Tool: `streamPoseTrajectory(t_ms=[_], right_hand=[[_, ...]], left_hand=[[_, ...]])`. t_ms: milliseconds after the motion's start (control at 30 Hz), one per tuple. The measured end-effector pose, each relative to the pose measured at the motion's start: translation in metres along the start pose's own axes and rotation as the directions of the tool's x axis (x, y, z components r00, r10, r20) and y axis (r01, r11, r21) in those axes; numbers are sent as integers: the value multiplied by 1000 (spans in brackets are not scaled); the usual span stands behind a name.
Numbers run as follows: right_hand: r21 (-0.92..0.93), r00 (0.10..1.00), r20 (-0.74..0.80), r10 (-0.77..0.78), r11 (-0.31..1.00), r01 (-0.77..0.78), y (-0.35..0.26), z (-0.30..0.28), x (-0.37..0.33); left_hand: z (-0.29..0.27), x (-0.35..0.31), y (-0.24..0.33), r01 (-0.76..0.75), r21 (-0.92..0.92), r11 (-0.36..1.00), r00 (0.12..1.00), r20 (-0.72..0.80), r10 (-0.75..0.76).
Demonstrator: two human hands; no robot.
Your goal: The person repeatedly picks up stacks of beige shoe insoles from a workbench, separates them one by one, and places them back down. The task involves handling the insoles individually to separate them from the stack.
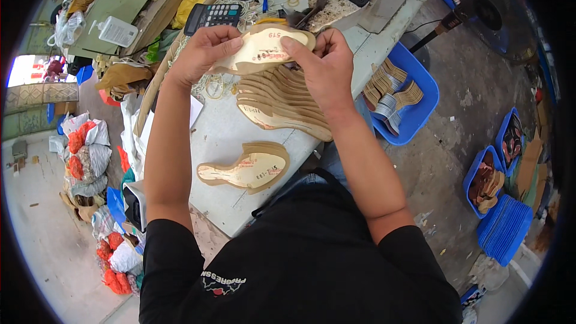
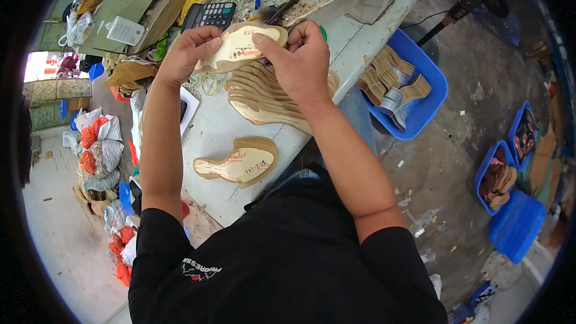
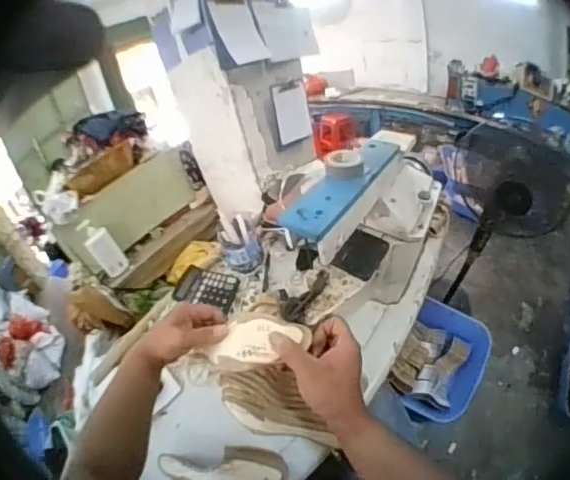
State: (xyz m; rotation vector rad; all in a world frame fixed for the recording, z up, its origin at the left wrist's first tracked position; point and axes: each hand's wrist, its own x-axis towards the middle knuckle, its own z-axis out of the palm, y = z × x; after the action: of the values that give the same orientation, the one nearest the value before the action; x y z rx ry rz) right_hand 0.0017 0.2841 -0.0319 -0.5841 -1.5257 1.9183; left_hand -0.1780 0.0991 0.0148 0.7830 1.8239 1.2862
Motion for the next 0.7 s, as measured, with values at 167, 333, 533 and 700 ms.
streamPoseTrajectory(t_ms=[167, 333, 533, 700], right_hand=[[-40, 994, -107, -33, 999, 28, 4, 8, 0], [-57, 996, -84, 0, 998, -5, -4, 6, 2], [-56, 995, -95, 14, 998, -20, -3, 5, 4], [34, 997, -43, 65, 997, -63, -6, 2, 2]], left_hand=[[24, -27, -14, 26, -205, 978, 990, -129, -54], [56, -51, -16, 26, -309, 951, 968, -231, -102], [87, -65, -11, 34, -399, 916, 967, -217, -130], [117, -67, -10, -40, -483, 875, 963, -254, -96]])
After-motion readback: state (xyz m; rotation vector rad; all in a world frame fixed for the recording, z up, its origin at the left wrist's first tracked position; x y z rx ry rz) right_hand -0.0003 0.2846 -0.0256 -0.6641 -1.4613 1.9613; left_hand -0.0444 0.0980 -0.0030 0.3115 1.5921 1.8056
